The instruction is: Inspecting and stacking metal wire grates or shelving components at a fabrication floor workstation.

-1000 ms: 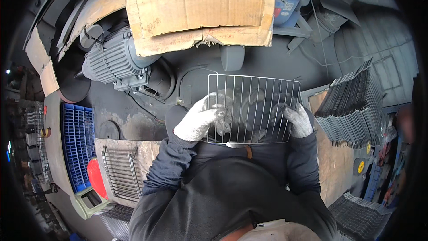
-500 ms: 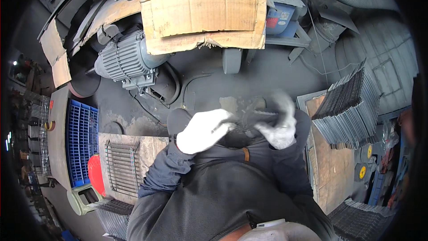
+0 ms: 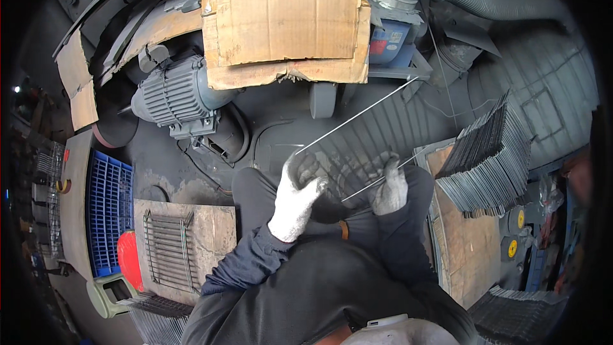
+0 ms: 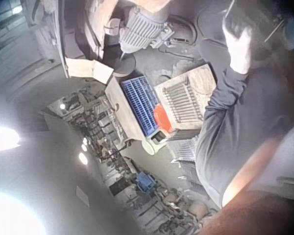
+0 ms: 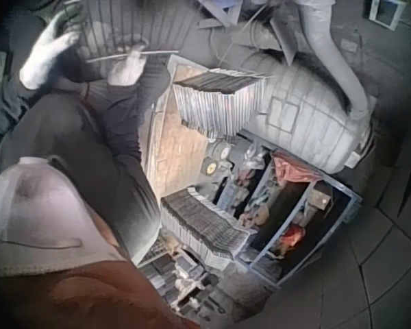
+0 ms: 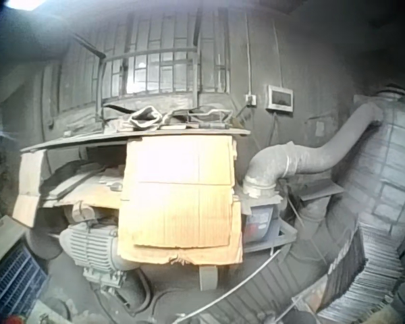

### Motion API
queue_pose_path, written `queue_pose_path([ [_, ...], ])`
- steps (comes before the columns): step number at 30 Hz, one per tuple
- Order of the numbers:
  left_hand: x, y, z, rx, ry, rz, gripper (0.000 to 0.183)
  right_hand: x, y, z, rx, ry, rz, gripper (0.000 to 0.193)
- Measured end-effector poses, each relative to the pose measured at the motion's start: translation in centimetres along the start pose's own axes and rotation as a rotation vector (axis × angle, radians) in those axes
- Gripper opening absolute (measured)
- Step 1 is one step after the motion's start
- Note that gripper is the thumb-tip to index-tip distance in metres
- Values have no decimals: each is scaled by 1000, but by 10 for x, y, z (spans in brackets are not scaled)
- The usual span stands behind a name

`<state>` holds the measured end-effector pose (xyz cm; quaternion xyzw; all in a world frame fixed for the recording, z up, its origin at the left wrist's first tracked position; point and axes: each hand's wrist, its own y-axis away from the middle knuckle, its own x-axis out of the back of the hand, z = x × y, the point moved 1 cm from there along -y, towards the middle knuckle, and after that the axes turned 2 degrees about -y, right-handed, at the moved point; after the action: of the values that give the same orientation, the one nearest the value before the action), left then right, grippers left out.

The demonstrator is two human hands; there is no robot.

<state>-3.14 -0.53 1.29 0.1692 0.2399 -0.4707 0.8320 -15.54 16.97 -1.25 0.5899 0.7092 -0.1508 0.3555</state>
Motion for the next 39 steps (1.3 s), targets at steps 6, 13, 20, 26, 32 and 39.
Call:
queue_pose_path([
  [6,-3,2,4,-46,-6,109,21,5,10,30,-199,-74,-105,35],
  [13,34,-13,13,-56,-98,125,20,51,-20,4,940,1135,-207,56],
  [20,61,-31,22,57,-160,114,24,28,-41,-37,-30,864,-223,41],
  [26,76,-41,10,208,-116,90,24,7,-42,-25,-287,687,-349,38],
  [32,96,-52,3,389,6,121,26,11,-70,-3,-378,660,-313,27],
  [39,116,-78,6,418,40,214,22,-1,-105,29,142,1163,-752,19],
])
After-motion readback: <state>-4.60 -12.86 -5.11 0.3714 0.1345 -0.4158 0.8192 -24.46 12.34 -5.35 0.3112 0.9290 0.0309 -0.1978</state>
